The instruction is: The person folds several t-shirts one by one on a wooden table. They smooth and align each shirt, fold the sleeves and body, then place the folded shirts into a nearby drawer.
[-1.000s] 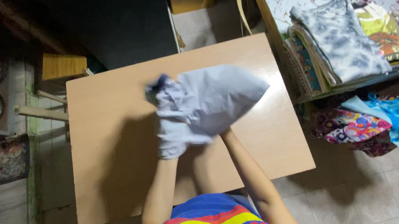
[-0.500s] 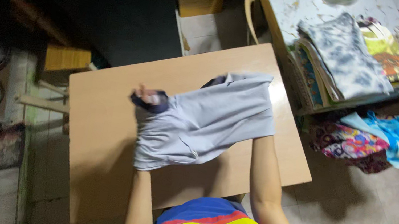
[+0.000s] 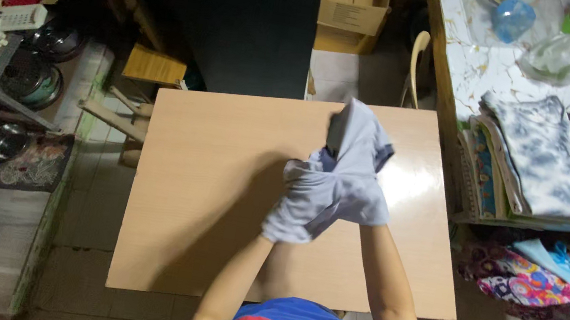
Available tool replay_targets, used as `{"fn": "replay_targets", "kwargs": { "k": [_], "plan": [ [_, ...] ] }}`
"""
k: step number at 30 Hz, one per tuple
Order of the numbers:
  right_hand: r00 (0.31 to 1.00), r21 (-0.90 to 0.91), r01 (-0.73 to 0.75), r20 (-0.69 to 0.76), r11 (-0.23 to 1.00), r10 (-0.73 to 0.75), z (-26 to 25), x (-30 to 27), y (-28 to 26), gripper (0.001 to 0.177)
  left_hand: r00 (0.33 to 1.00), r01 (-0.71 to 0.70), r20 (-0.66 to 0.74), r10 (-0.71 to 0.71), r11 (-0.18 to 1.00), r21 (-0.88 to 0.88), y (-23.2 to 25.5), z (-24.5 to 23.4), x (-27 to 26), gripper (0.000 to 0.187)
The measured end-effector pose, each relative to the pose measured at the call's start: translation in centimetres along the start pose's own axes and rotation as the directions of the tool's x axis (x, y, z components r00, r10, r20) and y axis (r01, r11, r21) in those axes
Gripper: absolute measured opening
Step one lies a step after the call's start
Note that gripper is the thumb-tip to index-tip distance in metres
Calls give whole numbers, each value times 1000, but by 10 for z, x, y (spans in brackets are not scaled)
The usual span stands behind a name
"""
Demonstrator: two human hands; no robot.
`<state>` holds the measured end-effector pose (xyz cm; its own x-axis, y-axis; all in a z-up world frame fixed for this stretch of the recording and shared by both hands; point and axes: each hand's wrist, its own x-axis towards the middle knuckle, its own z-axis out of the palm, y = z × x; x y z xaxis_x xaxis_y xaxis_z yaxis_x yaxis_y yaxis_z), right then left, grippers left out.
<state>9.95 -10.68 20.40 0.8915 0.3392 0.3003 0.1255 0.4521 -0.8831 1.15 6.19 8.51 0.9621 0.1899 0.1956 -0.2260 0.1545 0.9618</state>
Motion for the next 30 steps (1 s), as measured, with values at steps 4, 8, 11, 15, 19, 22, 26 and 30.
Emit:
{"fn": "replay_targets", "kwargs": {
  "k": [4, 8, 11, 15, 19, 22, 26, 30],
  "plan": [
    [996, 10, -76, -40, 997, 77, -21, -13, 15, 56, 1000, 25, 17, -25, 999, 21, -7, 0, -14, 27],
    [973, 104, -183, -123, 978, 195, -53, -7, 38, 55, 998, 62, 30, -63, 998, 30, -12, -5, -28, 28],
    [949, 179, -260, -132, 949, 285, -76, -5, 55, 54, 994, 102, 32, -102, 995, 0, -8, -16, -40, 29],
    [877, 0, -474, 87, 881, 472, -107, -20, 61, 54, 996, 87, -20, -91, 985, -146, 9, -53, -28, 30],
    [623, -470, -511, 374, 720, 687, -121, -67, 63, 53, 984, 148, 124, -126, 972, -183, 17, -84, -20, 32],
    [661, -373, -541, 366, 754, 655, -127, -78, 65, 52, 918, 265, 310, -249, 964, -13, -4, -56, -42, 33],
    [813, 42, -576, 128, 816, 568, -129, -81, 80, 52, 921, 293, 256, -293, 955, 38, -28, -38, -50, 34],
    [747, -296, -622, 51, 725, 663, -129, -90, 82, 51, 966, 239, 129, -225, 965, -108, -28, -64, -23, 35]
  ]
}}
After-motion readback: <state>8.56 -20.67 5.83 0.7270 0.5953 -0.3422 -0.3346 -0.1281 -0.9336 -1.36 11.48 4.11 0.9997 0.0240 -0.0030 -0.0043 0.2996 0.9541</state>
